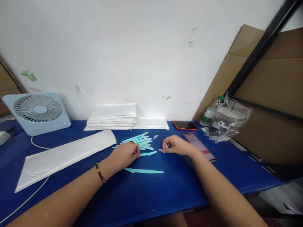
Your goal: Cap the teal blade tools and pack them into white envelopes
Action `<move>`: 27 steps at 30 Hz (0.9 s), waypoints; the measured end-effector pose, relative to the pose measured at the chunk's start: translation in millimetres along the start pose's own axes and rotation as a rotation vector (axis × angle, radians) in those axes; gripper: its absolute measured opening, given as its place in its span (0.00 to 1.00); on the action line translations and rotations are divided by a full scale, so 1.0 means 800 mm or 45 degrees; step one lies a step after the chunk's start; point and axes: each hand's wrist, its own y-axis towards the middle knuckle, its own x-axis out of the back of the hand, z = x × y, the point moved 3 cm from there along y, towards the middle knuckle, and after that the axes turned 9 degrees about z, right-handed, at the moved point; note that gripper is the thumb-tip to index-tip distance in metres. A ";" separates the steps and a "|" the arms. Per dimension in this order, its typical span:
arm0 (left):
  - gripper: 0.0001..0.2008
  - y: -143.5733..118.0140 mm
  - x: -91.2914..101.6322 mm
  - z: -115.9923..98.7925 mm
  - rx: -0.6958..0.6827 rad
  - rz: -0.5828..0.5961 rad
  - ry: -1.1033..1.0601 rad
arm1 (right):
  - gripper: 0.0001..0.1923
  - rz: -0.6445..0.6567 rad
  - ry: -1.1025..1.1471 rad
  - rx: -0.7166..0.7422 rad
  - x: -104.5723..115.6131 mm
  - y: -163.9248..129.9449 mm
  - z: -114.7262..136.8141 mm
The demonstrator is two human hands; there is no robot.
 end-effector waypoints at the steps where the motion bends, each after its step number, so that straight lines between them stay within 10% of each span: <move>1: 0.08 0.001 0.000 0.001 0.000 0.007 -0.008 | 0.11 -0.006 0.008 0.008 -0.001 0.001 0.001; 13: 0.09 -0.001 -0.001 0.006 -0.067 -0.032 -0.155 | 0.11 -0.050 0.136 0.141 -0.007 0.006 0.015; 27: 0.16 0.002 0.008 0.014 -0.035 0.014 -0.617 | 0.06 -0.481 0.218 0.501 0.009 -0.011 0.036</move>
